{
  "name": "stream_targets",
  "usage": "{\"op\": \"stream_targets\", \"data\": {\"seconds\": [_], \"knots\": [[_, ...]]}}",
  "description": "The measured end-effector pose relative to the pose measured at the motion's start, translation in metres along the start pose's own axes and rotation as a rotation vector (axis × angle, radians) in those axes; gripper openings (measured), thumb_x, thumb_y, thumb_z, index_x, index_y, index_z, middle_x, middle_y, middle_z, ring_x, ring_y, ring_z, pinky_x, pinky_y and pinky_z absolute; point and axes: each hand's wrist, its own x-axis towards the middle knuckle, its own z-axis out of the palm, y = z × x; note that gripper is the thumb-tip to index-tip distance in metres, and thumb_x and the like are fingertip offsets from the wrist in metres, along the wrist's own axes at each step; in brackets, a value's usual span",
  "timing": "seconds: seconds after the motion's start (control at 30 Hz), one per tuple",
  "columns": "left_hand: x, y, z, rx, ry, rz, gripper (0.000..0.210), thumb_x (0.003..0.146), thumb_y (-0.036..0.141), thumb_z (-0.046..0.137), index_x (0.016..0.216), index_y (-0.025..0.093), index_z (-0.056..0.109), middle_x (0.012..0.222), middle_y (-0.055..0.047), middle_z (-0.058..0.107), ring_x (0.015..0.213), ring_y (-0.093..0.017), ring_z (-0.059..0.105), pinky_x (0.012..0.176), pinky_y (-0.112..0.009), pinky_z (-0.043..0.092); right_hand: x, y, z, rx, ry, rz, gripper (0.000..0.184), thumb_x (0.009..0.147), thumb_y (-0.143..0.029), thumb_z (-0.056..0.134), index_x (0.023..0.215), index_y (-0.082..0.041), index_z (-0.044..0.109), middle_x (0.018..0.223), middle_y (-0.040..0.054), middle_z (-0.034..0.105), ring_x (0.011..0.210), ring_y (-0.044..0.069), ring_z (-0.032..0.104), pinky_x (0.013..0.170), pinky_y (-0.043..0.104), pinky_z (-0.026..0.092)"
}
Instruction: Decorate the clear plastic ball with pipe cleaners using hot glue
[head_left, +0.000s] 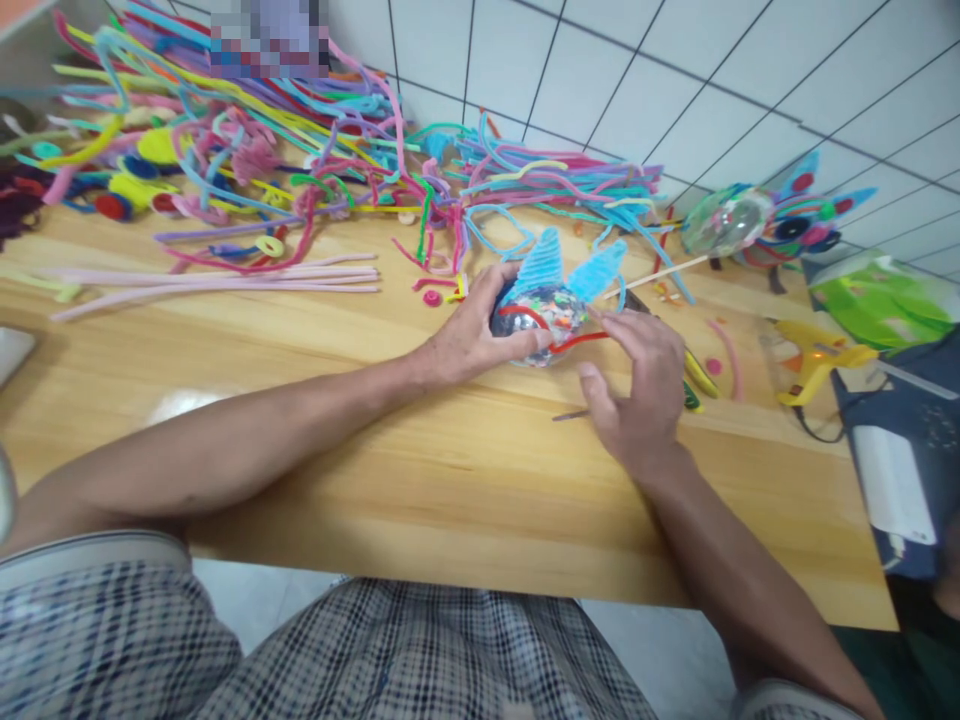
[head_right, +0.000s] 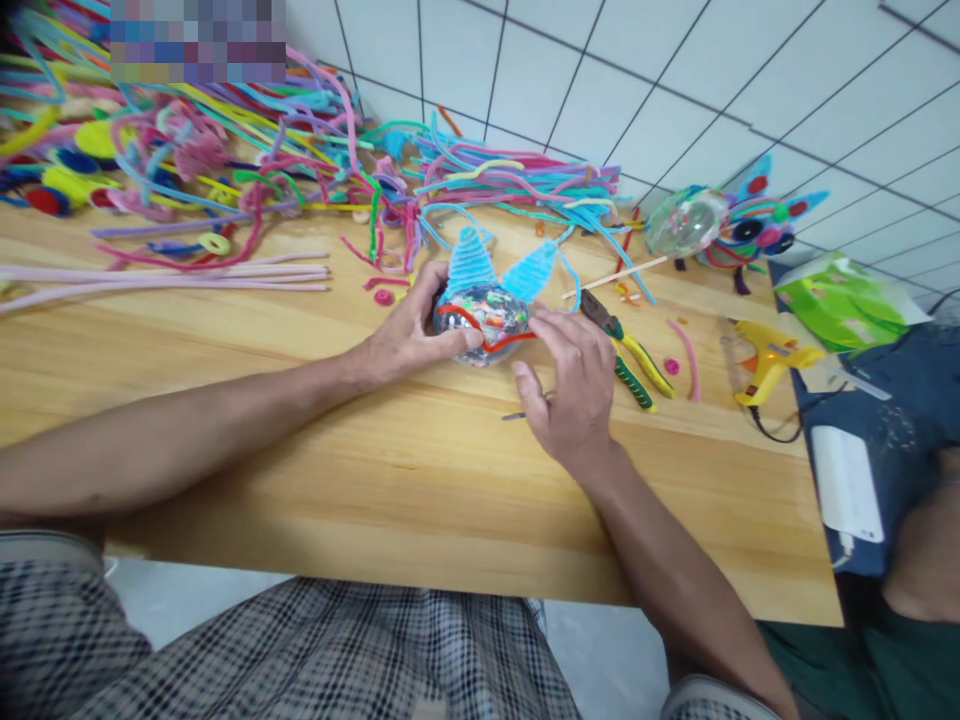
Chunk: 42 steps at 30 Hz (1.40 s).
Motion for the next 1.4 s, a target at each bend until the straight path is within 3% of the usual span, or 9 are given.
{"op": "stream_targets", "data": {"seconds": [0.13, 0.27, 0.37, 0.53, 0.9, 1.4], "knots": [[0.004, -0.002, -0.003, -0.077, -0.065, -0.018, 0.101, 0.089, 0.088, 0.090, 0.159, 0.023, 0.057, 0.166, -0.019, 0.068, 0.154, -0.039, 0.068, 0.133, -0.055, 0.057, 0.004, 0.005, 0.001, 0.031, 0.048, 0.038, 0.021, 0.116, -0.029, 0.066, 0.134, -0.027, 0.077, 0.120, 0.0066, 0.091, 0.118, 0.030, 0.089, 0.106, 0.052, 0.070], [0.006, -0.008, -0.004, -0.104, -0.080, -0.022, 0.106, 0.085, 0.088, 0.093, 0.161, 0.024, 0.056, 0.164, -0.017, 0.070, 0.150, -0.039, 0.071, 0.129, -0.053, 0.060, 0.003, 0.005, 0.006, 0.066, 0.070, 0.065, 0.011, 0.117, -0.029, 0.070, 0.120, -0.030, 0.080, 0.107, 0.0031, 0.091, 0.108, 0.027, 0.089, 0.100, 0.048, 0.070], [0.006, -0.010, -0.004, -0.071, -0.075, -0.017, 0.107, 0.085, 0.088, 0.092, 0.163, 0.025, 0.057, 0.168, -0.017, 0.069, 0.154, -0.040, 0.069, 0.131, -0.055, 0.058, 0.002, 0.003, 0.009, 0.126, 0.111, 0.083, 0.011, 0.115, -0.026, 0.072, 0.117, -0.031, 0.081, 0.105, 0.0011, 0.090, 0.106, 0.025, 0.089, 0.101, 0.045, 0.069], [0.003, -0.011, -0.005, 0.071, -0.036, 0.061, 0.107, 0.080, 0.086, 0.097, 0.163, 0.027, 0.064, 0.173, -0.018, 0.064, 0.164, -0.045, 0.060, 0.142, -0.061, 0.049, 0.001, 0.001, 0.012, 0.137, 0.073, 0.124, 0.012, 0.114, -0.027, 0.072, 0.114, -0.032, 0.083, 0.107, 0.0026, 0.090, 0.107, 0.027, 0.088, 0.103, 0.048, 0.069], [0.003, -0.015, -0.001, 0.151, -0.054, 0.107, 0.128, 0.074, 0.092, 0.098, 0.173, 0.023, 0.054, 0.176, -0.022, 0.062, 0.167, -0.046, 0.059, 0.143, -0.059, 0.048, 0.003, -0.002, 0.009, 0.167, 0.059, 0.098, 0.013, 0.112, -0.023, 0.073, 0.114, -0.031, 0.083, 0.105, 0.0017, 0.089, 0.104, 0.025, 0.088, 0.102, 0.045, 0.069], [0.000, -0.015, 0.002, 0.127, -0.062, 0.120, 0.119, 0.081, 0.081, 0.099, 0.173, 0.024, 0.049, 0.173, -0.021, 0.063, 0.164, -0.043, 0.062, 0.143, -0.060, 0.050, 0.005, -0.005, 0.009, 0.157, 0.091, 0.072, 0.014, 0.109, -0.018, 0.076, 0.112, -0.031, 0.082, 0.104, 0.0003, 0.090, 0.099, 0.024, 0.088, 0.095, 0.041, 0.068]]}}
